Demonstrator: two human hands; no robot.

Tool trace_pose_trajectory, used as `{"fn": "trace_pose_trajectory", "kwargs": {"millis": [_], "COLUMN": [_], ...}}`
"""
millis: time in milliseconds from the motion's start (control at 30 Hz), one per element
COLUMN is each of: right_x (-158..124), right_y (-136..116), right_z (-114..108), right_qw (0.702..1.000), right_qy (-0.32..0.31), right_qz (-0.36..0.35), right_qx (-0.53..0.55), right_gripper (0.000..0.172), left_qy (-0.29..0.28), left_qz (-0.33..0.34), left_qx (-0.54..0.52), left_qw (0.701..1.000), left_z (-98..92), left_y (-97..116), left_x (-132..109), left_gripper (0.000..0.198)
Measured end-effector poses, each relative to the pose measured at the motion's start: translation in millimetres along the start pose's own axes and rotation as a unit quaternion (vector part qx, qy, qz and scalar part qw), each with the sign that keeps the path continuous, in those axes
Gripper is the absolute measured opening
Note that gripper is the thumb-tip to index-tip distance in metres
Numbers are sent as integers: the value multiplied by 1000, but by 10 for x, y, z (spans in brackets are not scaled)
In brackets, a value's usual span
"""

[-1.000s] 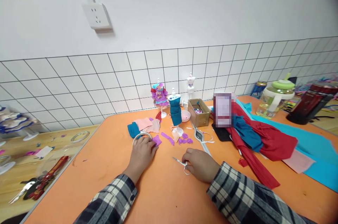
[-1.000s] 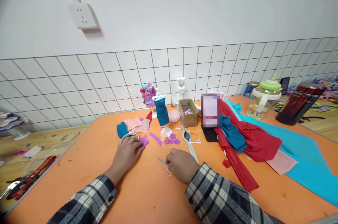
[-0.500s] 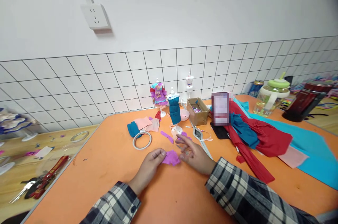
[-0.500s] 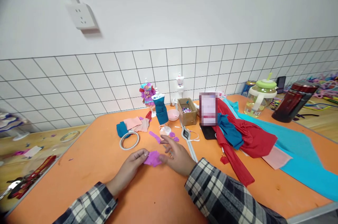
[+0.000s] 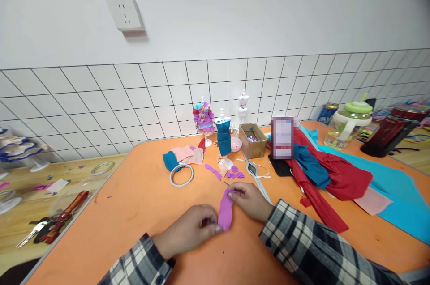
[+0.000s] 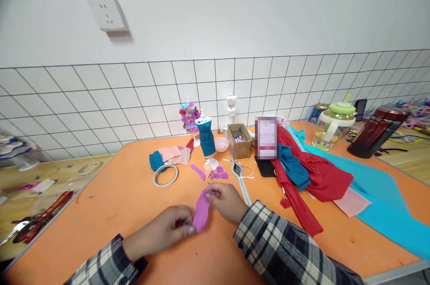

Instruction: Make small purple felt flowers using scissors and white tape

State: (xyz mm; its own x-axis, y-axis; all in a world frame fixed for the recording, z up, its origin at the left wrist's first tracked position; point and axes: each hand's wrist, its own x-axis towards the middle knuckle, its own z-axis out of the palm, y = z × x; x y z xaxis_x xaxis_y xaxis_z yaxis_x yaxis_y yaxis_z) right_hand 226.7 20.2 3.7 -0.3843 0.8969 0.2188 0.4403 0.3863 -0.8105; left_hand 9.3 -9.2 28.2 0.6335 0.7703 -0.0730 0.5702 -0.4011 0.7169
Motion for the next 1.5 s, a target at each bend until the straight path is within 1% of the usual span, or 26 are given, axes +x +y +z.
{"fn": "trace_pose_trajectory", "kwargs": {"millis": [33, 67, 100, 133, 200, 267, 333, 433, 533, 667, 733, 800, 867, 933, 1033, 1100, 1167, 1200, 1233, 1300, 1400, 1500], "right_x": [-9, -19, -29, -35, -32, -6, 38, 110, 154, 143, 116, 90, 75, 68, 31, -29, -105, -141, -171, -201, -174, -109], "right_y": [4, 2, -4, -10, -18, -15, -7, -7, -23, -41, -48, -53, -46, -6, 153, 322, 504, 588, 660, 757, 785, 741], "right_z": [13, 33, 58, 86, 139, 172, 179, 158, 142, 178, 203, 192, 99, -108, -595, -938, -1200, -1284, -1333, -1339, -1207, -1059], "right_qw": [999, 996, 992, 987, 978, 970, 963, 952, 946, 950, 953, 959, 967, 972, 970, 957, 943, 935, 929, 923, 922, 912], "right_qy": [-27, -51, -69, -79, -83, -81, -78, -68, -61, -63, -65, -52, -27, 10, 105, 159, 139, 106, 72, 28, 22, 29], "right_qz": [-5, -16, -29, -42, -56, -59, -55, -35, -25, -18, -18, -30, -44, -40, 34, 110, 163, 182, 198, 204, 189, 201], "right_qx": [-28, -65, -103, -137, -186, -220, -253, -297, -318, -307, -294, -276, -251, -231, -218, -215, -256, -284, -303, -325, -338, -357], "right_gripper": [20, 18, 16, 15, 15, 16, 17, 19, 22, 22, 22, 24, 26, 25, 26, 28, 26, 25, 24, 24, 28, 29], "left_qy": [1, 19, 26, 31, 14, 1, 8, 3, -3, -10, 5, 33, 61, 82, 105, 120, 133, 136, 135, 128, 136, 159], "left_qz": [11, 32, 65, 98, 160, 186, 178, 171, 173, 170, 157, 131, 99, 66, 34, 33, 43, 50, 57, 65, 52, 27], "left_qx": [59, 125, 177, 207, 224, 226, 221, 213, 202, 164, 152, 142, 125, 106, 81, 87, 110, 121, 129, 137, 147, 171], "left_qw": [998, 991, 982, 973, 961, 956, 959, 962, 964, 972, 976, 981, 985, 989, 991, 988, 984, 982, 981, 980, 978, 972], "left_z": [11, 20, 26, 32, 47, 74, 108, 137, 135, 159, 194, 222, 224, 196, 126, 87, 67, 64, 66, 80, 101, 75], "left_y": [53, 106, 157, 198, 240, 220, 162, 94, 100, 122, 97, 55, 11, -33, -110, -166, -206, -217, -220, -215, -230, -329], "left_x": [-55, -103, -139, -161, -163, -127, -83, -53, -67, -78, -70, -62, -61, -65, -66, -58, -46, -40, -35, -29, -22, -5], "left_gripper": [31, 31, 32, 29, 20, 23, 25, 23, 24, 28, 30, 30, 28, 30, 35, 36, 34, 32, 31, 32, 34, 37]}}
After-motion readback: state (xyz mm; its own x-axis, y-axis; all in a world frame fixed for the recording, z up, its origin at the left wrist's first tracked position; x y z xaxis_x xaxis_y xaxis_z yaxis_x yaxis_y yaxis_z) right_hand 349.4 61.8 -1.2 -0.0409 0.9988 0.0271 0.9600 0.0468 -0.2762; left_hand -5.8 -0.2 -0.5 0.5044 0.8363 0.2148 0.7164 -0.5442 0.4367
